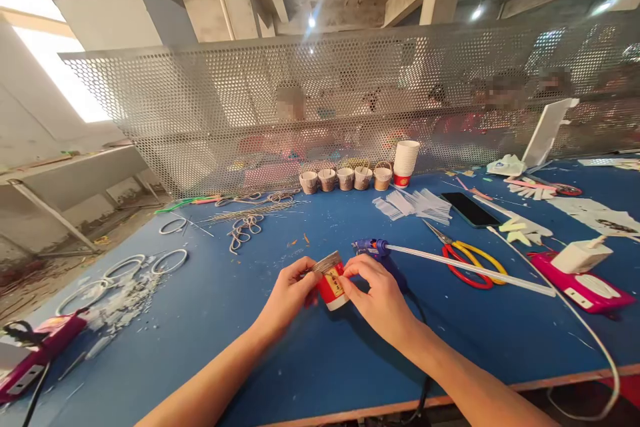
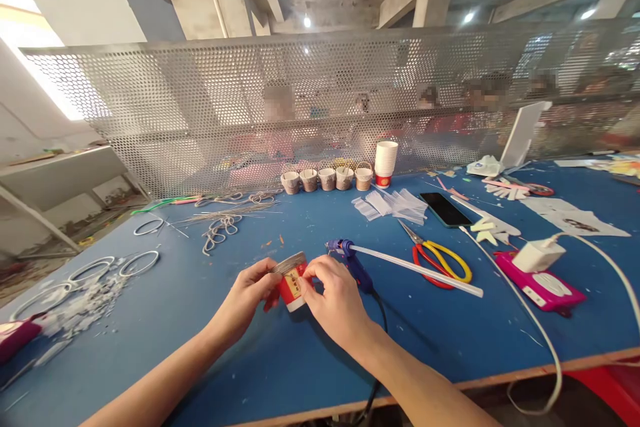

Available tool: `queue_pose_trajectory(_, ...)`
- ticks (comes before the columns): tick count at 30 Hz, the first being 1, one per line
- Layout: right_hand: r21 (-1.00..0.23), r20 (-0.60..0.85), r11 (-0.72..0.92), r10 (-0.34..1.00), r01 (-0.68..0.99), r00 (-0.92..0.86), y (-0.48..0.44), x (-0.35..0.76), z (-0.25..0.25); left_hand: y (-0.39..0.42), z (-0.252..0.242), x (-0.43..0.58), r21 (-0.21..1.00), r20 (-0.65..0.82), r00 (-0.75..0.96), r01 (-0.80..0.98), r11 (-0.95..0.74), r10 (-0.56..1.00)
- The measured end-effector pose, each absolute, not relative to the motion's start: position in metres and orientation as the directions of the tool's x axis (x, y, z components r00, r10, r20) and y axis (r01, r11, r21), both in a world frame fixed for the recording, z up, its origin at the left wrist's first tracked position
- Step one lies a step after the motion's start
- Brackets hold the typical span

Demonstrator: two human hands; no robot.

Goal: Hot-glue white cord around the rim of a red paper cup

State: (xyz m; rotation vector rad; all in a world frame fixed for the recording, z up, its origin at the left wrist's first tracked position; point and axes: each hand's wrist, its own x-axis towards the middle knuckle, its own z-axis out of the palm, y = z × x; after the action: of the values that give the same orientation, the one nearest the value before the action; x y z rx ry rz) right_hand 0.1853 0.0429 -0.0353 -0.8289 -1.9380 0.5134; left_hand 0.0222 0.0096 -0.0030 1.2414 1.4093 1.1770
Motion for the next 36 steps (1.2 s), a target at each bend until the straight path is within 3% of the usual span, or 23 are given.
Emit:
queue_pose_trajectory(4,-0.636,0.541,0.640,0.768,0.431,-0.342,0.047,0.188,-0.037,0.014,-0.006,0.018,0.989,-0.141,-0.039,-0.043,0.139,0.989)
queue_pose_trajectory(9,-0.630,0.550,0.649,0.761,0.426,-0.346,0.046,0.197,-0.036,0.019,-0.008,0.012,0.977,-0.149,0.001,-0.152,0.148,0.989)
queue_pose_trajectory(13,-0.528,0.660,0.735,0.670,0.425,-0.340,0.032,0.222,-0.039,0.020,-0.007,0.008,0.990,-0.102,-0.040,-0.105,0.097,0.994)
queue_pose_trajectory(16,-0.487,0.646,0.726,0.673,0.485,-0.360,0.026,0.251,-0.045,0.021,-0.006,0.007,1.000,-0.025,-0.079,0.001,0.025,0.997)
queue_pose_trajectory(22,-0.541,0.365,0.395,0.906,0.743,-0.216,0.060,0.281,-0.047,0.020,-0.007,0.009,0.992,0.063,-0.111,0.120,-0.050,0.992)
queue_pose_trajectory(25,-0.584,0.124,0.299,0.952,0.754,-0.281,0.082,0.267,-0.042,0.019,-0.008,0.010,0.985,0.083,-0.112,0.157,-0.065,0.990)
queue_pose_trajectory(27,-0.601,0.063,0.307,0.939,0.738,-0.339,0.092,0.255,-0.039,0.019,-0.009,0.010,0.982,0.097,-0.120,0.173,-0.075,0.988)
queue_pose_trajectory(30,-0.591,0.086,0.327,0.935,0.738,-0.345,0.097,0.246,-0.037,0.019,-0.009,0.009,0.980,0.108,-0.132,0.180,-0.083,0.985)
queue_pose_trajectory(32,-0.505,0.117,0.314,0.948,0.804,-0.297,0.091,0.248,-0.038,0.018,-0.009,0.008,0.981,0.111,-0.132,0.176,-0.087,0.985)
queue_pose_trajectory(36,-0.309,0.347,0.407,0.890,0.859,-0.297,0.060,0.256,-0.040,0.017,-0.009,0.010,0.987,0.080,-0.128,0.149,-0.060,0.989)
